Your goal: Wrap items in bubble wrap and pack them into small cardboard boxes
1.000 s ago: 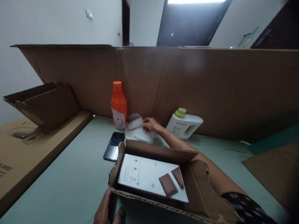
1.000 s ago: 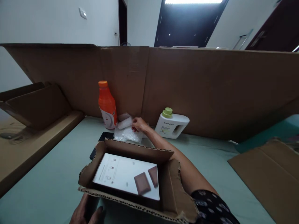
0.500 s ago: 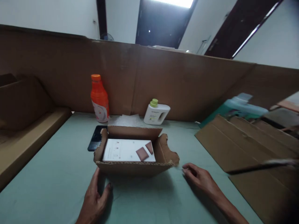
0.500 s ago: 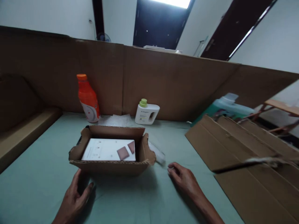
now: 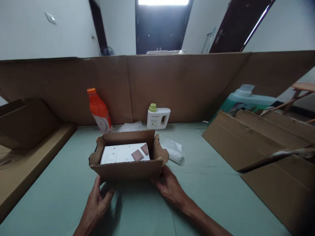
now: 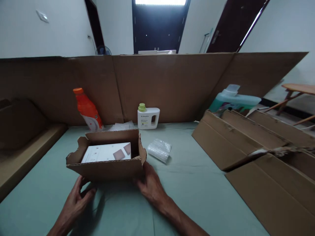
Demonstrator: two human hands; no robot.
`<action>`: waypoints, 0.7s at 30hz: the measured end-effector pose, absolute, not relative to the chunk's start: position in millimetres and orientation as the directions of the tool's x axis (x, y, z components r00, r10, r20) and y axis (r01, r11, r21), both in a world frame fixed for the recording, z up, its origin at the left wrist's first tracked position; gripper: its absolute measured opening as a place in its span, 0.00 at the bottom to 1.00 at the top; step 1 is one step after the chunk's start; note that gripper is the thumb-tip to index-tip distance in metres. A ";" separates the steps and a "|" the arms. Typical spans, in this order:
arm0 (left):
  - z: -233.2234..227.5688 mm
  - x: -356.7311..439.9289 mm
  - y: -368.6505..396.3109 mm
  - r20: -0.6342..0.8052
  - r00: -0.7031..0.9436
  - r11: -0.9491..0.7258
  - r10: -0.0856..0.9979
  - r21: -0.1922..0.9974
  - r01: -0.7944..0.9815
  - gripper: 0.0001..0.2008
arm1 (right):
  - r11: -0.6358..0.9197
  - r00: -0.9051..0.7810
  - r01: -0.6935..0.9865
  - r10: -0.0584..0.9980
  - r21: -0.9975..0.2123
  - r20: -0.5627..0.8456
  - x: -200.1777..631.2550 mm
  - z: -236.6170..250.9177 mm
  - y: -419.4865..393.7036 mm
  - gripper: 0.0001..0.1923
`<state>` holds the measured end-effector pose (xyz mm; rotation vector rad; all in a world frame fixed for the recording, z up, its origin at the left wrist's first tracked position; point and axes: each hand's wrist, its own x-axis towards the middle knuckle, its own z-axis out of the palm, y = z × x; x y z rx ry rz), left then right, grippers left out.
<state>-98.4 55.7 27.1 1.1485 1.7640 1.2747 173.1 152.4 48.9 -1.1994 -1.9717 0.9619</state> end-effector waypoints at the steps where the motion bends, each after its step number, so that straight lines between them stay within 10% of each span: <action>1: 28.7 -96.6 61.5 -0.012 -0.388 0.123 0.922 0.957 0.263 0.33 | 0.324 -0.372 0.443 0.915 -0.836 0.158 170.5 47.3 155.7 0.24; 12: 38.6 -99.5 138.5 0.020 -0.391 0.088 0.920 0.962 0.257 0.45 | 0.428 -0.290 0.571 0.904 -0.701 0.315 203.1 35.4 205.5 0.22; 21: 10.5 -72.3 37.4 0.122 -0.212 -0.003 0.970 0.872 0.490 0.23 | 0.379 -0.293 0.846 0.918 -0.375 0.268 247.1 41.4 193.5 0.11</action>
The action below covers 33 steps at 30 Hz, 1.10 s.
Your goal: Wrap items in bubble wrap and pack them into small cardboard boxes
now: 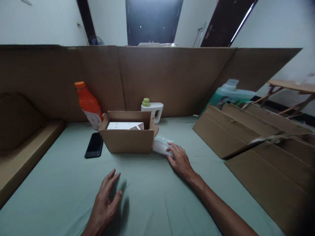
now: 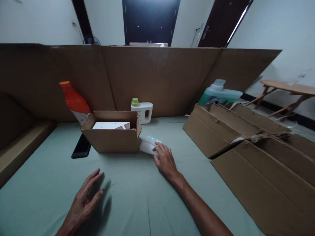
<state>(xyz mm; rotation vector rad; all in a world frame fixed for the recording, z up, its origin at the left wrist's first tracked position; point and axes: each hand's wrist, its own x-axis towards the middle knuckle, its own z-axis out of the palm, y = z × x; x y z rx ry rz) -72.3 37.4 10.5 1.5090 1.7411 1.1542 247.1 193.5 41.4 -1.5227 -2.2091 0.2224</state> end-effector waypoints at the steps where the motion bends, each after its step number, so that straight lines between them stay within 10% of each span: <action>1: 11.4 -69.3 28.2 0.129 -0.196 -0.013 0.972 0.864 0.504 0.21 | 0.458 -0.389 0.808 0.887 -0.370 0.249 245.4 44.7 178.1 0.12; 5: 27.3 -67.9 1.9 0.109 -0.191 0.014 0.976 0.837 0.548 0.18 | 0.704 -0.708 0.535 0.676 -0.467 0.207 250.4 57.5 114.5 0.19; 11: 48.8 -47.1 38.7 0.284 -0.008 -0.224 0.959 0.773 0.594 0.19 | 0.513 -0.376 0.679 0.858 -0.525 0.351 234.1 56.6 100.8 0.17; 16: 57.2 -45.7 62.0 0.358 0.115 -0.356 0.927 0.735 0.577 0.20 | 0.762 -0.742 0.439 0.606 -0.475 0.286 209.5 65.8 82.8 0.16; 24: 32.6 -41.4 86.2 0.184 0.273 -0.329 0.944 0.593 0.735 0.25 | 0.287 -0.182 0.884 0.938 -0.369 0.295 250.2 20.4 164.8 0.24; 33: 39.9 -60.0 -2.7 0.366 0.426 -0.561 0.828 0.528 0.637 0.15 | 0.573 -0.402 0.720 0.804 -0.391 0.438 205.8 23.0 146.7 0.10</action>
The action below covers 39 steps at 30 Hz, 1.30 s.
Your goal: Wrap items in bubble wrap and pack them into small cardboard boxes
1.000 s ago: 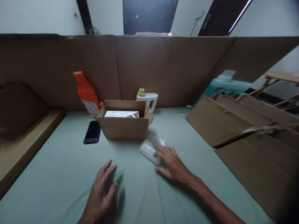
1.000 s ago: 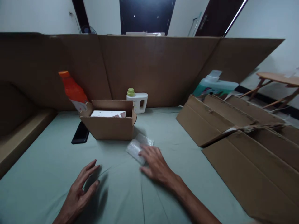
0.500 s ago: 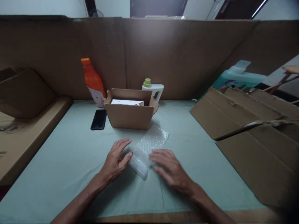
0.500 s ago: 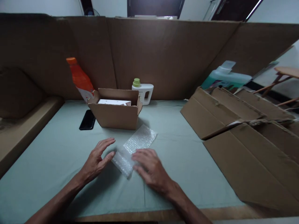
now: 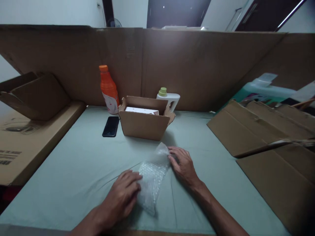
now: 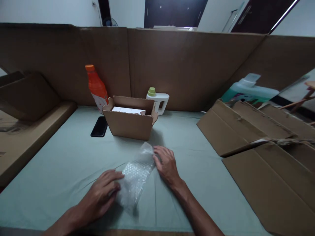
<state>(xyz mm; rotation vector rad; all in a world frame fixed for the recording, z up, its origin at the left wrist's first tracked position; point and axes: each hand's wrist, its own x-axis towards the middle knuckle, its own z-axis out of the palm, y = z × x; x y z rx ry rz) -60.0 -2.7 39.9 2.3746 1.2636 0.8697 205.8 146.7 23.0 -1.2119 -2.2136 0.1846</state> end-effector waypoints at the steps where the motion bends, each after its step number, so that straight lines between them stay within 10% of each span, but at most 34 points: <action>1: 40.7 -66.4 -19.9 0.414 0.426 -0.594 0.804 0.518 0.616 0.16 | 0.612 -0.431 0.675 0.780 -0.412 0.454 193.6 25.8 145.6 0.10; 7: 52.2 -105.8 -45.8 0.200 0.514 -0.475 0.834 0.736 0.483 0.28 | 0.555 -0.362 0.676 0.823 -0.485 0.438 159.4 33.2 164.8 0.15; 15: 54.9 -122.9 113.5 0.216 -0.242 -0.099 0.946 0.903 0.419 0.40 | 0.384 -0.206 0.666 0.918 -0.639 0.338 174.8 31.9 199.5 0.31; 26: 46.5 -116.1 167.1 0.222 -0.188 -0.103 0.957 0.863 0.495 0.44 | 0.282 -0.138 0.630 0.958 -0.724 0.253 157.3 37.3 240.1 0.27; 32: 47.8 -114.9 44.2 0.125 0.202 -0.224 0.971 0.761 0.609 0.25 | 0.632 -0.633 0.546 0.741 -0.550 0.222 166.5 44.0 108.6 0.18; 39: 58.9 -89.8 34.9 0.012 0.383 -0.252 0.924 0.772 0.583 0.26 | 0.739 -0.746 0.463 0.623 -0.489 0.235 138.4 50.2 30.3 0.05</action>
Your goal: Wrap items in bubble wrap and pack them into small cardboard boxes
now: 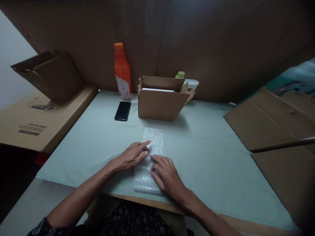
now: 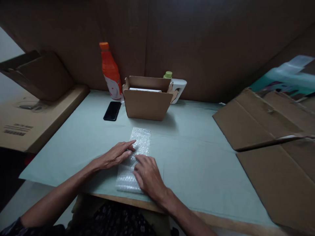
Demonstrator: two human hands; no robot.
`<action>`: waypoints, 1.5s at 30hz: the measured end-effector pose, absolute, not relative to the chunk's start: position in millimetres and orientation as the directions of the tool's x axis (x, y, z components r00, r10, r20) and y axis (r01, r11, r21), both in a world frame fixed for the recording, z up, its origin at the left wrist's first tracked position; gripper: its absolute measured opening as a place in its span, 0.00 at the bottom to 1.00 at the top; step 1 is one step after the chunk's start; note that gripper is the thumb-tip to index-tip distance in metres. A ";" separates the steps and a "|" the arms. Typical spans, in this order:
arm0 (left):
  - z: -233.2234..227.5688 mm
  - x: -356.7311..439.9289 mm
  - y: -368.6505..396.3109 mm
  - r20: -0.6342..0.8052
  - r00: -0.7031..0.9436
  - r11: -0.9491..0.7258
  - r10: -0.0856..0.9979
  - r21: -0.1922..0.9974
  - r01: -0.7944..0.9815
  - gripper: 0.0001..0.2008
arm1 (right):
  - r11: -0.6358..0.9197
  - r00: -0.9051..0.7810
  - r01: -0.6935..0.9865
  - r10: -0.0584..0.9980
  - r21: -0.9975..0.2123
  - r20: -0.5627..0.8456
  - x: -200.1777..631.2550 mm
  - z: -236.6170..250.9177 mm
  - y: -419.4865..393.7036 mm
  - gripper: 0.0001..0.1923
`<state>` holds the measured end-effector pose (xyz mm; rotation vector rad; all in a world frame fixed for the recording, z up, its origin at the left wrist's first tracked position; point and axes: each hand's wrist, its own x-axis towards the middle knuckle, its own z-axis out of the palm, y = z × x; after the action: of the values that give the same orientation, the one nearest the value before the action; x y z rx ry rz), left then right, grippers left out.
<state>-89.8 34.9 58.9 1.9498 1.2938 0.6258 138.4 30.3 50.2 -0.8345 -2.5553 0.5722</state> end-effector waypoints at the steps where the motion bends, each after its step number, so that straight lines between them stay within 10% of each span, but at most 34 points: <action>1: 58.3 -90.8 37.5 0.025 0.381 -0.264 0.924 0.763 0.590 0.26 | 0.744 -0.774 0.401 0.587 -0.534 0.238 139.6 57.1 16.7 0.05; 6: 43.4 -93.0 39.6 0.088 0.366 -0.307 0.927 0.739 0.599 0.26 | 0.566 -0.909 0.151 0.401 -0.810 0.111 150.7 77.6 -50.6 0.04; 15: 55.4 -104.2 -7.2 0.106 0.314 -0.264 0.944 0.811 0.523 0.25 | 0.277 -0.743 0.327 0.666 -0.904 -0.065 153.5 64.5 -43.3 0.06; 20: 65.9 -102.6 -70.4 -0.030 0.310 -0.094 0.950 0.922 0.377 0.41 | 0.151 -0.544 0.305 0.838 -0.940 -0.042 144.5 59.8 -18.9 0.10; 27: 23.0 -65.2 -57.8 0.065 0.051 -0.082 0.997 0.704 0.705 0.34 | 0.464 -0.339 0.518 0.882 -0.719 0.326 153.6 35.7 0.3 0.11; 33: 16.5 -65.6 -53.5 0.099 0.071 -0.114 0.993 0.554 0.825 0.34 | 0.776 -0.669 0.433 0.617 -0.458 0.413 163.3 41.9 -31.2 0.18; 40: 43.0 -71.0 -81.1 0.276 0.240 -0.362 0.931 0.610 0.705 0.32 | 0.692 -0.689 0.415 0.663 -0.591 0.292 150.1 35.5 -17.4 0.12; 45: 27.5 -64.9 -69.1 0.209 0.146 -0.246 0.967 0.608 0.755 0.25 | 0.628 -0.537 0.466 0.760 -0.623 0.365 155.6 39.7 -7.9 0.12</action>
<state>-64.9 -69.1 27.5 2.0716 1.6529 0.8145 155.6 -7.9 39.7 -0.9552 -2.2254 0.6142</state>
